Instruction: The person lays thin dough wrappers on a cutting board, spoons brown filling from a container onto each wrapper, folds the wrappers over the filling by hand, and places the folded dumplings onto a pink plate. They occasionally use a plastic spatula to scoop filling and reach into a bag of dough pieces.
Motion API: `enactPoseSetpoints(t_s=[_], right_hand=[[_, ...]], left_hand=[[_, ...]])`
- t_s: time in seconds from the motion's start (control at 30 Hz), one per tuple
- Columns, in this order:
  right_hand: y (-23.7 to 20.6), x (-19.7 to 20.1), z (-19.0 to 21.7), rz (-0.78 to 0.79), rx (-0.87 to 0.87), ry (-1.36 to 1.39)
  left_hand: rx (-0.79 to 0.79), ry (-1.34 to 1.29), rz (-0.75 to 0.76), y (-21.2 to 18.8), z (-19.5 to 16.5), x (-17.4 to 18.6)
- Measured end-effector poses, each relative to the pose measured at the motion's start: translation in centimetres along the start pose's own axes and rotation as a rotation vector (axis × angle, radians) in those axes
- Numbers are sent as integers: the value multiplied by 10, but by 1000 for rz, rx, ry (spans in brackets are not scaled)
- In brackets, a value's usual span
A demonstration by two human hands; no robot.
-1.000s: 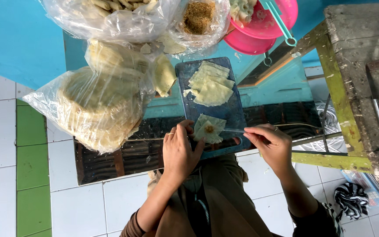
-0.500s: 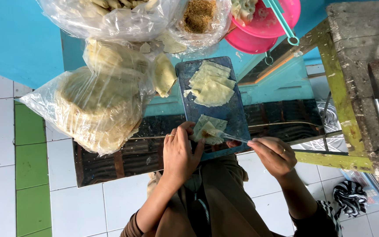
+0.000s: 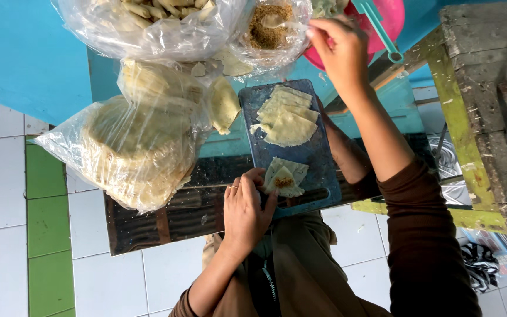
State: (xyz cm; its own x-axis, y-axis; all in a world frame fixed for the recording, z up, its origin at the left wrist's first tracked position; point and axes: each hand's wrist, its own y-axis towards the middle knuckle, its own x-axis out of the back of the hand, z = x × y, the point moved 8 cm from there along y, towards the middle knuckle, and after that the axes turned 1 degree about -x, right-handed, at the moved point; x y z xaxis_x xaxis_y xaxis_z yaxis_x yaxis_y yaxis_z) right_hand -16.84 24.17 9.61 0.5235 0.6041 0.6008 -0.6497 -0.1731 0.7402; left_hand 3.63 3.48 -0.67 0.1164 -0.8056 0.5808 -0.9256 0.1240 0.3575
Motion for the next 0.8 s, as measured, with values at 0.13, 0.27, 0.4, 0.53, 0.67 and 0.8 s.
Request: enactPoseSetpoints(t_s=[0.13,0.27,0.4,0.53,0.67,0.8], right_hand=[[-30,-7,40,184,81,-34],[-106,19,81,487,-106,122],[-144,39,93,537,-276,137],[-159,34,95,557,-296,128],[-168,30,93,504,-343,219],[-174,28,94,414,-408,413]], left_hand=[[-36,-24,-16,-2,-3,2],[-61,-38,13,-3,-5,2],[-90,-73,6,0,-9,6],[-63,-51,78,3,-9,7],[-101,-19,65,6,-15,11],[-122,-17,56,6,-19,11]])
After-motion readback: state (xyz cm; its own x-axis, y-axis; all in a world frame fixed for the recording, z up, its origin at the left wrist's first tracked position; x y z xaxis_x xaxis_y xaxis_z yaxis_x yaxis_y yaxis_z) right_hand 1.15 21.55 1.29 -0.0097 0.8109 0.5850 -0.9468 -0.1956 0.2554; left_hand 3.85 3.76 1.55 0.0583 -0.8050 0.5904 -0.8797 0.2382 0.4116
